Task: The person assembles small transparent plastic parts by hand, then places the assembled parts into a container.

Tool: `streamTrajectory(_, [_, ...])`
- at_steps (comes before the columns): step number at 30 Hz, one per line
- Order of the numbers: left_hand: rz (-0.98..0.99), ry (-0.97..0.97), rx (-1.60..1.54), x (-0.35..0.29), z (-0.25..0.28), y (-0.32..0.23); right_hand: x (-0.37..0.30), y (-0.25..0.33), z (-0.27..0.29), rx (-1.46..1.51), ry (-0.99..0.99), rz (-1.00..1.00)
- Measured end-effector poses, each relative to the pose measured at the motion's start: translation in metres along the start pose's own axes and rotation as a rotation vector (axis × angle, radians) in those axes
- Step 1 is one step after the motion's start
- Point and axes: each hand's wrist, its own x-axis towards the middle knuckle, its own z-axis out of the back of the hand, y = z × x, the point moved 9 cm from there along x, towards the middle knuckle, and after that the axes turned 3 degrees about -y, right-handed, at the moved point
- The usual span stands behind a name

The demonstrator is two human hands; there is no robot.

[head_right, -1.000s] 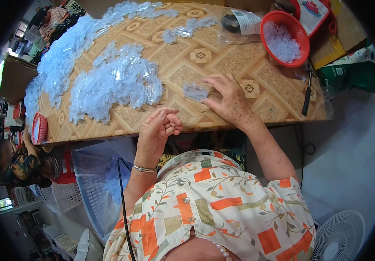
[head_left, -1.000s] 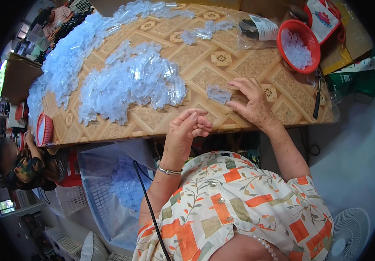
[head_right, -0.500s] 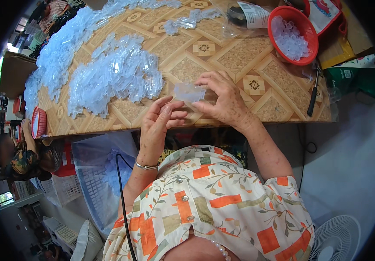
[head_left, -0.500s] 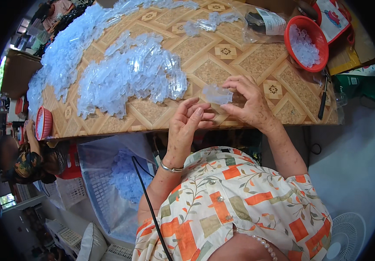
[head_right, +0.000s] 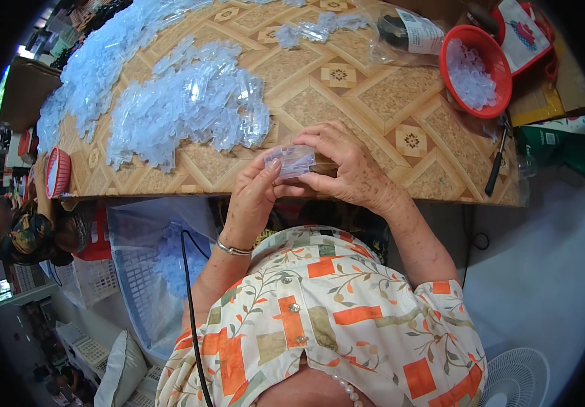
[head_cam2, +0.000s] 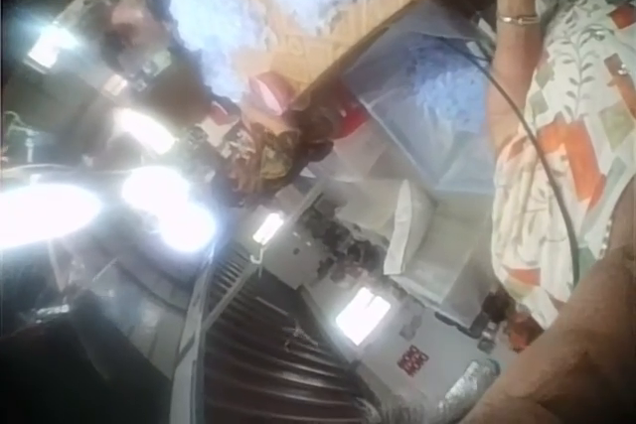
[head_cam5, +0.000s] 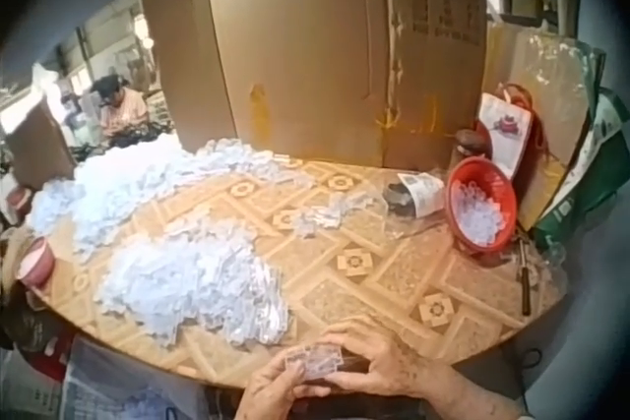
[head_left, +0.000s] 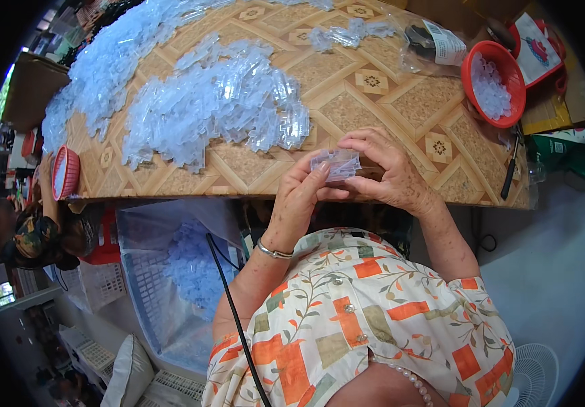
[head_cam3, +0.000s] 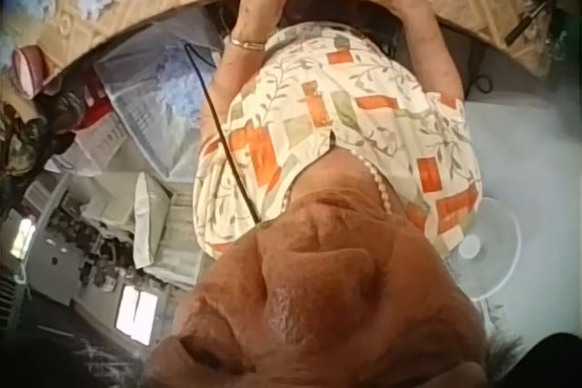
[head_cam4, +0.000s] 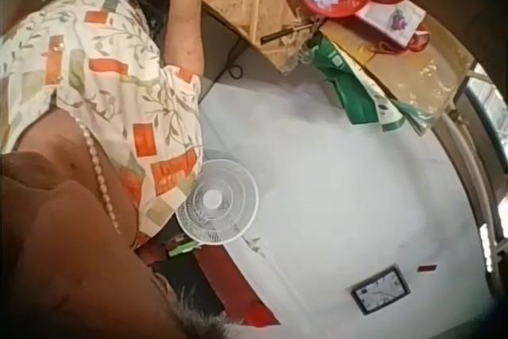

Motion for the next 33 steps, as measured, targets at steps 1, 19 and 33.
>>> streamTrajectory(1, [-0.011, -0.020, 0.004, -0.001, 0.000, -0.004, 0.002, 0.000, -0.001, 0.001, 0.003, 0.004])
streamTrajectory(19, [-0.476, -0.058, 0.673, 0.013, 0.009, -0.025, 0.122, -0.013, -0.046, -0.173, 0.106, 0.357])
streamTrajectory(33, [-0.473, -0.142, 0.583, 0.020, 0.017, -0.021, 0.125, -0.120, 0.047, -0.793, -0.196, 0.013])
